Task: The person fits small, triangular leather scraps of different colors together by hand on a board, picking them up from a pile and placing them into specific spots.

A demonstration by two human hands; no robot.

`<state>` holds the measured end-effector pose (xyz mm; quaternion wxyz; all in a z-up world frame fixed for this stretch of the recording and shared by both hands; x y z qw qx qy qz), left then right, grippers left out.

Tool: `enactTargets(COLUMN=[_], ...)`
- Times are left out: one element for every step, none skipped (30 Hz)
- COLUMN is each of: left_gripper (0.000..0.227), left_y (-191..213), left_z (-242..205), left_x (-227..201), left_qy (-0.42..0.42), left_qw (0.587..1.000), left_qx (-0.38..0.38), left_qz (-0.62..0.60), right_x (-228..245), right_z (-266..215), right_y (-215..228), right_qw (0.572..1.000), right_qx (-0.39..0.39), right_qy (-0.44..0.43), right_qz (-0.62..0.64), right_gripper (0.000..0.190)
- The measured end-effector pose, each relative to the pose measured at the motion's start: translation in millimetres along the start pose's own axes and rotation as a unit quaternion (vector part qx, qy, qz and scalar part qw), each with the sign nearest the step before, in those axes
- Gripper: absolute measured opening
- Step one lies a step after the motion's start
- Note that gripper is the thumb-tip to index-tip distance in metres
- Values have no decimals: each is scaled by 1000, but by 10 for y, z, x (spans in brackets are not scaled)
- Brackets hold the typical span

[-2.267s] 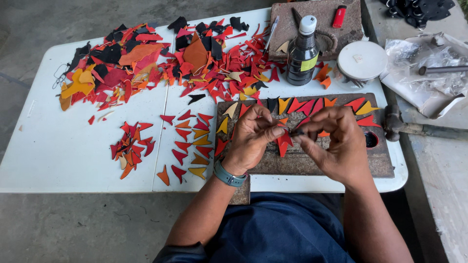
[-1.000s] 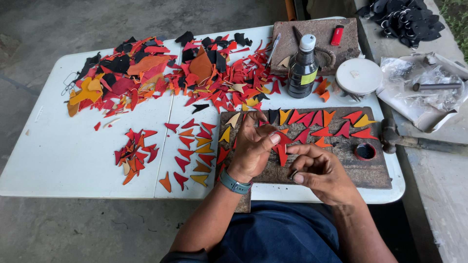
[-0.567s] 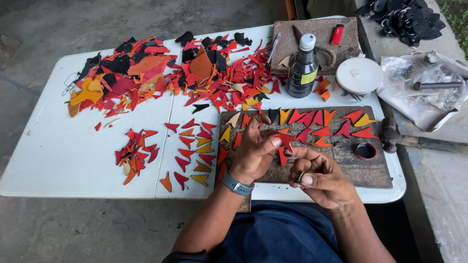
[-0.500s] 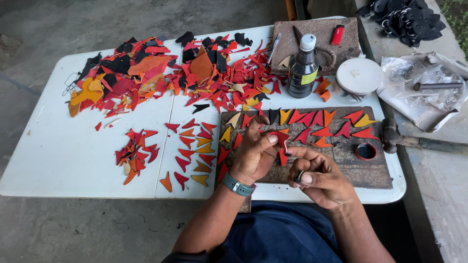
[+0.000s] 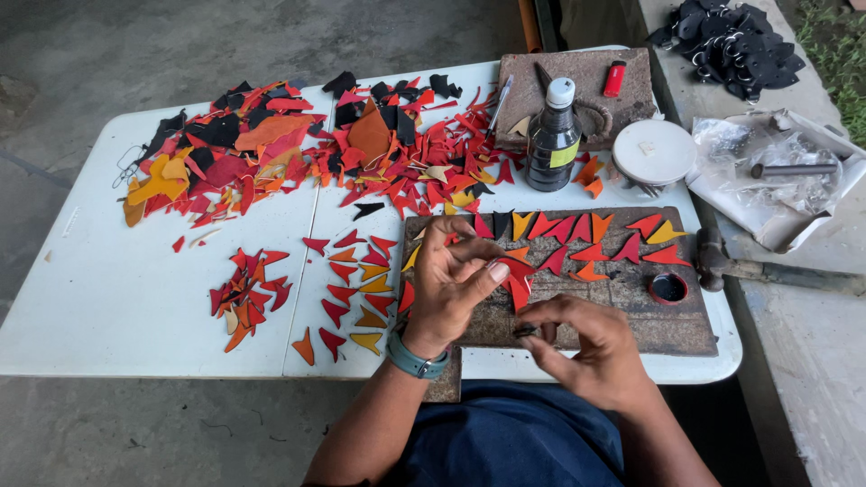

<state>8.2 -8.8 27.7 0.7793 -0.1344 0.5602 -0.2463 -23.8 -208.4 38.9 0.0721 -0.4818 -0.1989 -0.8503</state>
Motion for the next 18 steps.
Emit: enactTargets(left_gripper=[49, 49, 48, 47, 46, 46, 46, 47, 50, 53, 56, 59, 62, 65, 65, 66, 66, 65], left_y=[-27, -41, -53, -63, -69, -75, -79, -83, -86, -86, -86, -87, -77, -64, -43, -19, -2, 9], left_z=[-15, -21, -29, -40, -50, -49, -43, -41, -41, -45, -47, -52, -54, -46, -32, -12, 17, 53], left_x=[28, 52, 63, 71, 75, 79, 78, 70, 56, 34, 9, -24, -68, -111, -150, -187, -214, -228], left_qy=[19, 38, 42, 46, 50, 56, 62, 67, 77, 87, 98, 104, 111, 118, 125, 132, 139, 143], left_qw=[999, 997, 997, 997, 996, 996, 995, 995, 993, 991, 989, 987, 984, 981, 979, 976, 973, 972], left_qx=[-10, -20, -14, -8, -3, 2, 6, 10, 17, 24, 32, 53, 74, 96, 116, 135, 155, 176], left_qz=[-29, -57, -61, -65, -69, -72, -76, -79, -88, -96, -105, -110, -115, -119, -112, -106, -99, -59], right_x=[78, 149, 208, 244, 272, 297, 313, 325, 331, 333, 334, 334, 334, 335, 336, 339, 341, 341], right_z=[38, 74, 111, 152, 185, 205, 218, 224, 226, 224, 217, 207, 199, 189, 175, 162, 155, 151], right_y=[-12, -22, -29, -31, -35, -42, -47, -47, -46, -47, -45, -40, -34, -23, -17, -10, -4, -3], right_qw=[998, 992, 983, 982, 982, 981, 982, 982, 983, 984, 986, 987, 987, 988, 989, 989, 990, 990], right_qx=[1, 3, 5, -1, -6, -10, -9, -8, -7, -4, -1, 2, 9, 16, 23, 28, 33, 38], right_qy=[31, 62, 92, 93, 94, 95, 88, 80, 73, 64, 56, 47, 41, 34, 27, 25, 23, 22], right_qz=[-53, -106, -158, -163, -166, -170, -170, -169, -169, -164, -160, -156, -152, -149, -145, -141, -137, -133], right_gripper=[30, 31, 33, 33, 34, 34, 33, 33, 32, 32, 32, 32, 32, 31, 31, 30, 29, 29])
Point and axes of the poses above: each hand's wrist, its own z-axis towards the middle knuckle, its own y-axis out of the back of the hand, x = y × z, the point moved 2 cm from there along z, towards the middle knuckle
